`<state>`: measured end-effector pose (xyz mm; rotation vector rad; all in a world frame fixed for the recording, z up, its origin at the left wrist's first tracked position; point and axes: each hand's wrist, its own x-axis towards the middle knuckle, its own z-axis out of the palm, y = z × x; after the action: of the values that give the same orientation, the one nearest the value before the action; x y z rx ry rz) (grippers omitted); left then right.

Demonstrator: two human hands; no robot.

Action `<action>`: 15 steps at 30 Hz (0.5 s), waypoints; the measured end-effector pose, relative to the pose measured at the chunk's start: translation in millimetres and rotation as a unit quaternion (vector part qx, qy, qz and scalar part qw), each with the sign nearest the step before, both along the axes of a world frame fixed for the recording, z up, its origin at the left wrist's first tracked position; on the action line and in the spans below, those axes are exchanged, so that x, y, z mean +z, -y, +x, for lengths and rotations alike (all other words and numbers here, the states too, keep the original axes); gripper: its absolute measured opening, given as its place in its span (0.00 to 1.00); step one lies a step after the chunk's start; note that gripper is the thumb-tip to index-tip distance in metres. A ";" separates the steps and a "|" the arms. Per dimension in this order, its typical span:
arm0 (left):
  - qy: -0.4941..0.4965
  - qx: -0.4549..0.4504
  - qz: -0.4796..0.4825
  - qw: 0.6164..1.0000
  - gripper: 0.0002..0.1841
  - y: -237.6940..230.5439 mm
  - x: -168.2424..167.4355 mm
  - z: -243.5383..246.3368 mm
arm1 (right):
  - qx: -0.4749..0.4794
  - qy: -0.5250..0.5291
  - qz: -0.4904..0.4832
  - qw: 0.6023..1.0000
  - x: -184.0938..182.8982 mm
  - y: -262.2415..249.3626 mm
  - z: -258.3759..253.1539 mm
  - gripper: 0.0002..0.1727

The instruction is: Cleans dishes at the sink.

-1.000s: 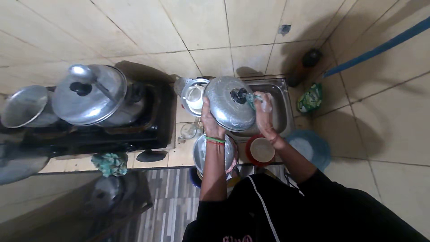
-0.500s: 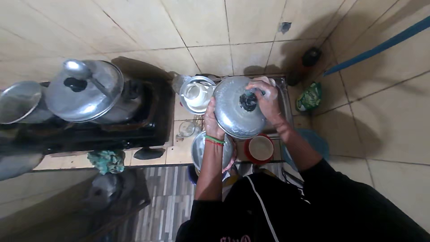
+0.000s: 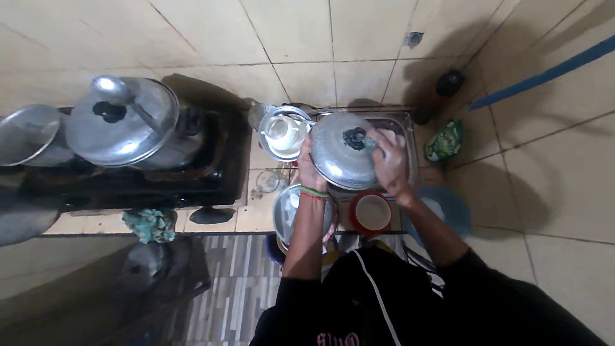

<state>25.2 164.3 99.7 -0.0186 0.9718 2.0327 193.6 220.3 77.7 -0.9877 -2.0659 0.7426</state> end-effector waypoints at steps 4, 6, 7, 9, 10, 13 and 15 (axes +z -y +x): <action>-0.055 -0.029 -0.011 0.998 0.17 1.3 -0.8 20.8 | -0.017 -0.019 0.116 0.993 -13.8 31.4 -18.1 0.17; -0.128 -0.087 -0.028 0.987 0.18 8.1 -1.3 35.6 | -0.011 -0.015 0.115 0.993 -6.6 27.9 -21.5 0.17; -0.164 -0.104 -0.040 0.980 0.19 10.7 -1.8 40.9 | -0.012 -0.006 0.112 0.994 -2.1 23.9 -22.6 0.18; -0.223 -0.126 -0.052 0.965 0.19 12.5 -1.3 44.8 | -0.027 0.029 0.103 0.994 9.1 7.9 -25.7 0.20; -0.231 -0.127 -0.046 0.964 0.19 12.5 0.3 46.0 | -0.043 0.036 0.092 0.994 10.9 -5.0 -30.0 0.19; -0.231 -0.090 -0.045 0.968 0.14 11.7 11.3 44.8 | -0.044 0.003 -0.003 0.999 11.5 -24.4 -34.8 0.17; -0.202 -0.079 -0.039 0.975 0.15 14.8 12.3 40.8 | -0.016 -0.031 0.009 0.999 3.7 -16.4 -25.8 0.15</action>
<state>66.1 149.5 112.0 0.4322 1.2585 1.8859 167.8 236.7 81.4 -0.9746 -1.9954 0.7284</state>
